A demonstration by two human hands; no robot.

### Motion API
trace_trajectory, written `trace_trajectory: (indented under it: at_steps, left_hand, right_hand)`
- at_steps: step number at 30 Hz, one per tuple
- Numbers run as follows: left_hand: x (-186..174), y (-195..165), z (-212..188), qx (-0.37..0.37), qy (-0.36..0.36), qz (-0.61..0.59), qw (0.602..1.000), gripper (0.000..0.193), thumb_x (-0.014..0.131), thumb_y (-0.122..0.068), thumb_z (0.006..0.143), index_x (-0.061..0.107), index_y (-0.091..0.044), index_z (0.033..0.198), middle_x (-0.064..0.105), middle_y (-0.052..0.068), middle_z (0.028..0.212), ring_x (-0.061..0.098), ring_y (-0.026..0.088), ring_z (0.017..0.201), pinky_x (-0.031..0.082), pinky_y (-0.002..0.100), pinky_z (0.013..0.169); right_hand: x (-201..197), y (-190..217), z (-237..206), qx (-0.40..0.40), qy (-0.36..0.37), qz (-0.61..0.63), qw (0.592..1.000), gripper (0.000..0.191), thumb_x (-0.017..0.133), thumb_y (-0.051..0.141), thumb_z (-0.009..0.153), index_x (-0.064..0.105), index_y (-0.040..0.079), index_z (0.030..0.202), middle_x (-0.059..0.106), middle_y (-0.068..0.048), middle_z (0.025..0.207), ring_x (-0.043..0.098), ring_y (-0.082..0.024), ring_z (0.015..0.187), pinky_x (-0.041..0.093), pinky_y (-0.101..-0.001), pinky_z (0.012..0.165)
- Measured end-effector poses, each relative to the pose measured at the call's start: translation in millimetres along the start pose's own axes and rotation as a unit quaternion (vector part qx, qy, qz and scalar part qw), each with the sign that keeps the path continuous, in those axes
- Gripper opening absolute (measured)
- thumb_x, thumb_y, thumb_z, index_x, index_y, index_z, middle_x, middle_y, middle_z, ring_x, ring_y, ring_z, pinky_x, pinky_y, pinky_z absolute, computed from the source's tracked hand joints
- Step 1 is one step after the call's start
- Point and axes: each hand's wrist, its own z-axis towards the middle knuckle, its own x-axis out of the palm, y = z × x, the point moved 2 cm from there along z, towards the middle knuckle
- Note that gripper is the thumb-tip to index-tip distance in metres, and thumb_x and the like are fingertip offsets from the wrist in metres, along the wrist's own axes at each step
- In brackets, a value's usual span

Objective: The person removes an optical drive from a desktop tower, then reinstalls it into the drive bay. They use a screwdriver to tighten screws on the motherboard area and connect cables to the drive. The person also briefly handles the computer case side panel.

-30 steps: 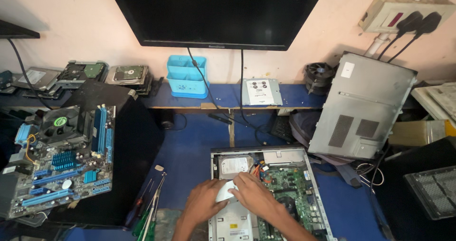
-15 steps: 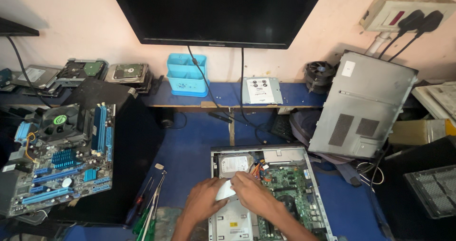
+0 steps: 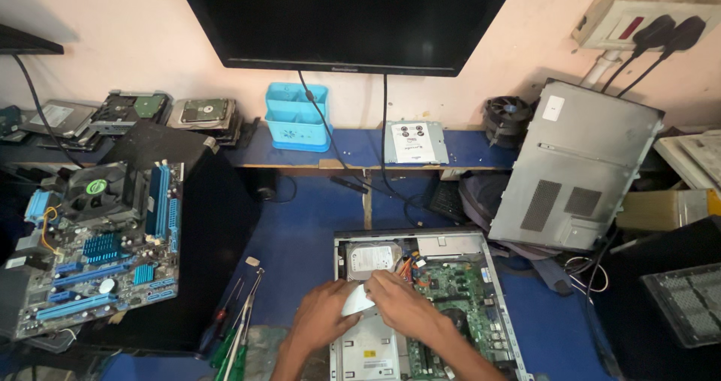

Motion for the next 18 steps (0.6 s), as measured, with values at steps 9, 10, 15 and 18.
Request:
trace_trajectory:
  at_steps: [9, 10, 15, 18]
  left_hand:
    - [-2, 3, -12, 0.001, -0.007, -0.011, 1.0, 0.049, 0.079, -0.024, 0.076, 0.064, -0.006, 0.119, 0.069, 0.016, 0.105, 0.065, 0.039, 0.1, 0.051, 0.048, 0.086]
    - [-2, 4, -13, -0.002, -0.004, -0.011, 1.0, 0.05, 0.079, -0.024, 0.076, 0.064, -0.006, 0.12, 0.069, 0.016, 0.105, 0.065, 0.039, 0.1, 0.051, 0.048, 0.086]
    - [0, 10, -15, 0.009, -0.018, -0.012, 1.0, 0.053, 0.079, -0.023, 0.076, 0.064, -0.005, 0.123, 0.069, 0.017, 0.109, 0.065, 0.039, 0.101, 0.051, 0.048, 0.086]
    - [4, 11, -16, -0.001, -0.01, -0.008, 1.0, 0.052, 0.079, -0.024, 0.076, 0.064, -0.005, 0.122, 0.069, 0.016, 0.109, 0.065, 0.039, 0.1, 0.051, 0.048, 0.087]
  right_hand:
    - [8, 3, 2, 0.049, -0.006, -0.009, 0.999, 0.031, 0.072, 0.022, 0.09, 0.056, -0.004, 0.093, 0.061, -0.022, 0.092, 0.061, -0.041, 0.091, 0.049, -0.0481, 0.082]
    - [12, 3, 3, 0.074, -0.001, -0.022, 0.997, 0.032, 0.072, 0.024, 0.091, 0.056, -0.004, 0.092, 0.062, -0.022, 0.092, 0.062, -0.041, 0.092, 0.05, -0.0481, 0.083]
    - [24, 4, 4, 0.037, 0.02, -0.048, 0.998, 0.02, 0.066, 0.017, 0.097, 0.057, 0.0, 0.091, 0.064, -0.019, 0.094, 0.064, -0.039, 0.096, 0.049, -0.0493, 0.086]
    - [21, 3, 2, 0.011, 0.044, -0.028, 0.999, 0.013, 0.063, 0.008, 0.09, 0.055, -0.002, 0.092, 0.063, -0.02, 0.097, 0.064, -0.039, 0.098, 0.049, -0.048, 0.088]
